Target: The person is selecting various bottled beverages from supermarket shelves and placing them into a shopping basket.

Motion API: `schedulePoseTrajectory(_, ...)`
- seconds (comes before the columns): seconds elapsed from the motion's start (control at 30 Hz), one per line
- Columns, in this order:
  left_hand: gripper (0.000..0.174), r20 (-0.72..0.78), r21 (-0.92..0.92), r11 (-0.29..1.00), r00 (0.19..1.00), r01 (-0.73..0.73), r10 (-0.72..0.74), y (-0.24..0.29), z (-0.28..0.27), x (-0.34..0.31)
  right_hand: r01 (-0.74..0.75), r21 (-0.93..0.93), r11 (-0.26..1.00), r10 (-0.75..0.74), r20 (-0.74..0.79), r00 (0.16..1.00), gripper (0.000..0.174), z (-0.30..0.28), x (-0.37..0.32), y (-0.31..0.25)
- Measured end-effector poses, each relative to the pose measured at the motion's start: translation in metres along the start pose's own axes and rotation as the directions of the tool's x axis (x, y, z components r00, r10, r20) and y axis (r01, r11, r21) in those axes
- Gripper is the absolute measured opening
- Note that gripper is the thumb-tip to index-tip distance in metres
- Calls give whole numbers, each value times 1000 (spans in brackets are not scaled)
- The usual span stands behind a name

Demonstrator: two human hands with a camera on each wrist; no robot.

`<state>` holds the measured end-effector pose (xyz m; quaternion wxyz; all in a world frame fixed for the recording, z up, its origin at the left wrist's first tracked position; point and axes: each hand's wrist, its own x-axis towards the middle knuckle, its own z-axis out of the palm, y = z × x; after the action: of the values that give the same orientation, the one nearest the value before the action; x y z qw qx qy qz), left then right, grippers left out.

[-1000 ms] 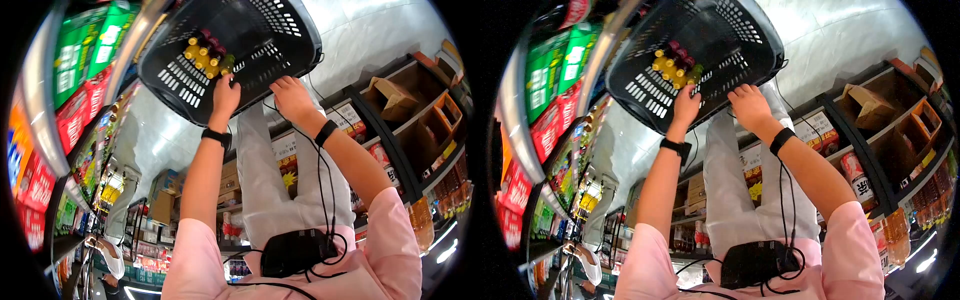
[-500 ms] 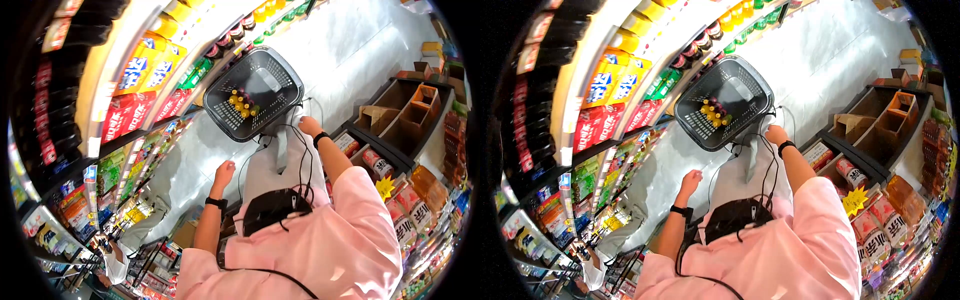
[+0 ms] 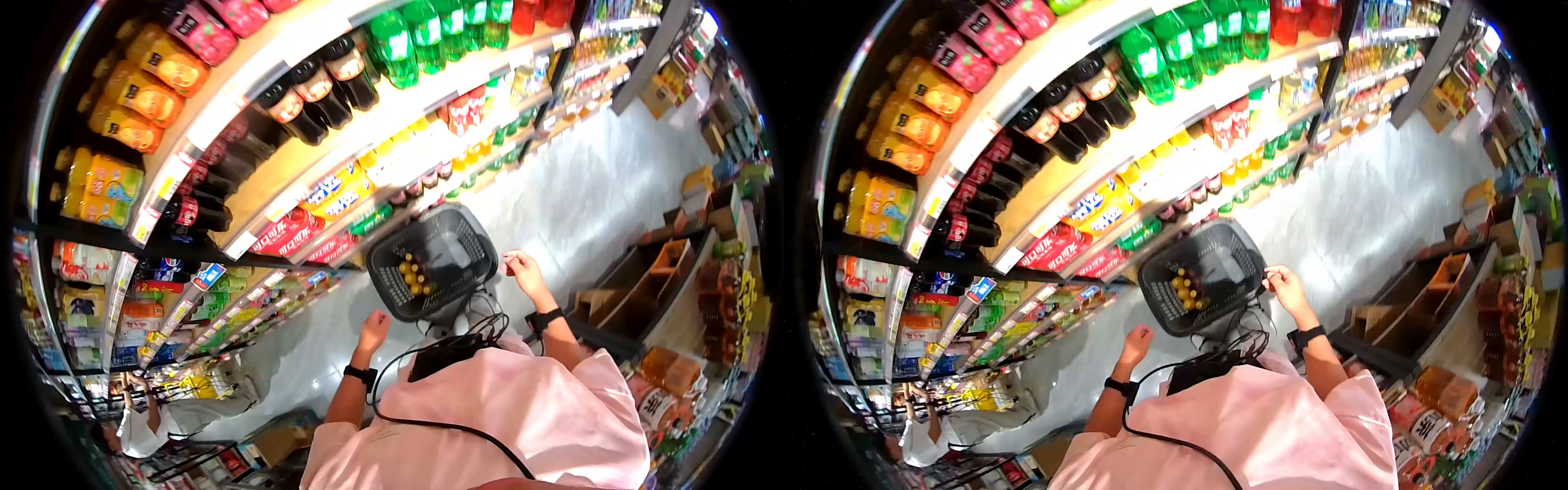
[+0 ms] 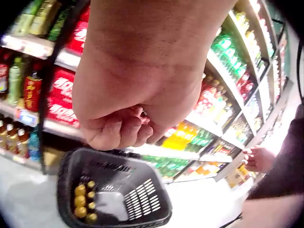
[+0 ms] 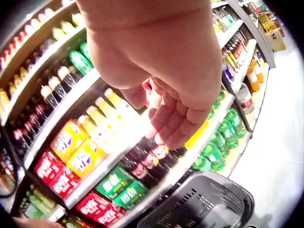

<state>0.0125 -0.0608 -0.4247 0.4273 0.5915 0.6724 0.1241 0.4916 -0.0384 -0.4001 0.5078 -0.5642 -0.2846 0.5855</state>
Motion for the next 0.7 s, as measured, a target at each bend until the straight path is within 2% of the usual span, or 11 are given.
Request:
schedulePoseTrajectory(0.13,29,-30,-68,955,958,-287,286,175,-20,24,90,-104,990,-85,55,995,20,4,18,-99)
schedulePoseTrajectory(0.17,32,-55,-44,886,887,-461,459,254,-33,26,163,-148,975,-142,142,980,19,5,27,-133)
schedulePoseTrajectory(0.23,26,-24,50,823,824,-565,567,299,-48,22,195,-141,971,-166,191,967,19,4,32,-145)
schedulePoseTrajectory(0.3,17,-211,-112,741,744,-662,633,408,-79,9,290,-76,954,-263,253,931,17,13,47,-195)
schedulePoseTrajectory(0.37,13,-375,40,487,439,-872,816,467,-112,16,317,-94,944,-278,293,915,16,20,50,-228)
schedulePoseTrajectory(0.4,25,-383,25,606,552,-795,740,488,-132,34,404,-87,911,-351,349,869,16,27,57,-248)
schedulePoseTrajectory(0.43,28,-487,7,487,423,-873,765,552,-177,45,486,-74,871,-420,403,813,16,35,64,-268)
schedulePoseTrajectory(0.47,31,-509,-28,489,434,-872,743,557,-175,49,467,-45,883,-410,411,815,21,34,68,-274)
schedulePoseTrajectory(0.57,48,-680,244,423,157,-873,716,637,-227,81,664,-76,744,-585,408,701,37,60,88,-321)
schedulePoseTrajectory(0.67,63,-746,457,514,2,-725,666,712,-257,106,618,-213,757,-492,438,753,58,94,89,-412)
schedulePoseTrajectory(0.7,70,-773,447,566,20,-693,635,723,-259,114,837,-337,431,-722,427,544,65,105,91,-432)
